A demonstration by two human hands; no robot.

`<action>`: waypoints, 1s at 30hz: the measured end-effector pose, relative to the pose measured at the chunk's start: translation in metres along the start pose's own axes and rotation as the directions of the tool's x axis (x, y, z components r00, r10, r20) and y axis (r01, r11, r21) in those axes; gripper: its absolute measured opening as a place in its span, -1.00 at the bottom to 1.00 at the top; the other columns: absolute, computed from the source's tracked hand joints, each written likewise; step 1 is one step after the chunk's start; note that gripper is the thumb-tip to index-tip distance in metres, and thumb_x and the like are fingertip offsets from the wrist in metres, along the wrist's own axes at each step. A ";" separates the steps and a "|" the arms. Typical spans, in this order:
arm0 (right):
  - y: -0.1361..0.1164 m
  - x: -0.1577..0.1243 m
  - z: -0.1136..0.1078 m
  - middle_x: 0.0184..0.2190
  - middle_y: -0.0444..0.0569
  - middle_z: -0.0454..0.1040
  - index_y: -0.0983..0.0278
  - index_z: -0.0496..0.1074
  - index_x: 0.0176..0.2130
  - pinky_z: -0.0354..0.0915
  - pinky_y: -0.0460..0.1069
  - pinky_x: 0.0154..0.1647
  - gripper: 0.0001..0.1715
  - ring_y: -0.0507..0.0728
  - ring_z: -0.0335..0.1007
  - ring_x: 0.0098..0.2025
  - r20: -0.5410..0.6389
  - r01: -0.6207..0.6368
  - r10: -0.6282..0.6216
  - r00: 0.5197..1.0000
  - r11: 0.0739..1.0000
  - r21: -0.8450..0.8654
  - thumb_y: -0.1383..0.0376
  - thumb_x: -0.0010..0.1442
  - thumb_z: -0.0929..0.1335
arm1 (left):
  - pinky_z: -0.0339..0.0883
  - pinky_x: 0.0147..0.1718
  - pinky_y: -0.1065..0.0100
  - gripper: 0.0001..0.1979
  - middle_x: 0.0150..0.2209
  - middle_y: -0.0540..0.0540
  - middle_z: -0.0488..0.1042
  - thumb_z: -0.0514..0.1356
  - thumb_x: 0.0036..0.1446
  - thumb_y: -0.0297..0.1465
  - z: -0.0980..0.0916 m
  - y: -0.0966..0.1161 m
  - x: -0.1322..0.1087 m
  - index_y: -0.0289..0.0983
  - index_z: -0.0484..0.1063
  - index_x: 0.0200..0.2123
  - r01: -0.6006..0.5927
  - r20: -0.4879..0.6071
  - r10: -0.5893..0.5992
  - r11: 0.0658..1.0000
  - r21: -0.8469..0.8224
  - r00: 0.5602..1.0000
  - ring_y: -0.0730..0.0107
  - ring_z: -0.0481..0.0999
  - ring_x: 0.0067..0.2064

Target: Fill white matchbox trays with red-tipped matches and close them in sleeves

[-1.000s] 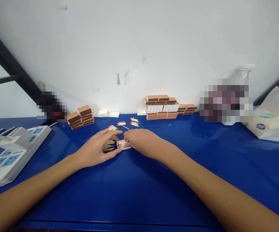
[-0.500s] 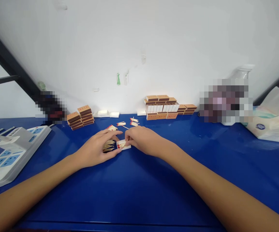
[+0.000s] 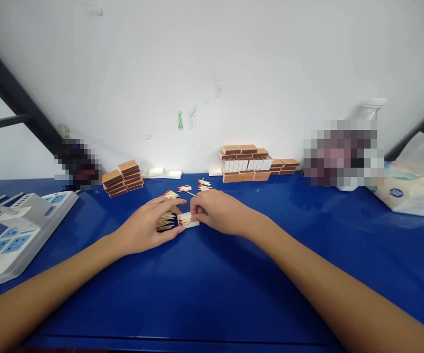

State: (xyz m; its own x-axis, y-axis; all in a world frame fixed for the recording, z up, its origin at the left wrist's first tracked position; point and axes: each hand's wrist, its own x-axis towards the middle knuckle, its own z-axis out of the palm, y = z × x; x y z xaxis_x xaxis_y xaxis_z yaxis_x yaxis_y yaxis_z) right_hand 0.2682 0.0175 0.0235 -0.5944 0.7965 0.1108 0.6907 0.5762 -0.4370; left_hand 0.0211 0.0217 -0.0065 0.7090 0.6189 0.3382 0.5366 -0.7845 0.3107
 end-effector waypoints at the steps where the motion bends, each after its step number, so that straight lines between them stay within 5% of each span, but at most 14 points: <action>1: 0.000 0.000 0.000 -0.33 -0.12 0.55 0.24 0.51 -0.28 0.17 -0.05 -0.32 -0.93 0.04 0.36 -0.32 0.002 -0.012 0.012 1.000 1.000 0.000 0.39 0.29 0.42 | 0.33 0.28 -0.06 -0.46 0.00 -0.06 0.60 0.28 0.31 -0.19 0.000 0.000 0.000 -0.14 0.27 0.28 0.002 0.003 -0.002 1.000 0.002 1.000 0.12 0.51 0.17; 17: -0.006 0.000 -0.005 -0.37 -0.10 0.55 0.25 0.48 -0.32 0.11 -0.04 -0.36 -0.89 0.05 0.37 -0.35 0.061 -0.159 0.160 0.985 0.987 -0.025 0.32 0.29 0.45 | 0.33 0.29 -0.07 -0.47 0.01 -0.07 0.61 0.26 0.33 -0.18 0.000 0.000 0.000 -0.13 0.27 0.29 0.009 0.005 -0.009 1.000 0.012 1.000 0.10 0.51 0.19; 30: 0.006 0.002 0.000 -0.32 -0.07 0.54 0.24 0.45 -0.27 0.13 -0.02 -0.31 -0.81 0.08 0.34 -0.32 0.053 -0.089 0.089 0.995 0.996 0.008 0.23 0.40 0.36 | 0.34 0.27 -0.09 -0.48 0.02 -0.09 0.61 0.26 0.32 -0.19 0.000 0.000 -0.001 -0.13 0.28 0.29 0.002 0.003 -0.002 1.000 0.009 1.000 0.08 0.52 0.19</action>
State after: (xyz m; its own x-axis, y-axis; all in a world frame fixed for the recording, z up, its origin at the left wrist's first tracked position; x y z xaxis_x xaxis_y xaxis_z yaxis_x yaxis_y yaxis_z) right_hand 0.2712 0.0222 0.0212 -0.5516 0.8337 0.0245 0.7377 0.5014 -0.4522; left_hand 0.0202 0.0212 -0.0065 0.7093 0.6206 0.3344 0.5425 -0.7834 0.3031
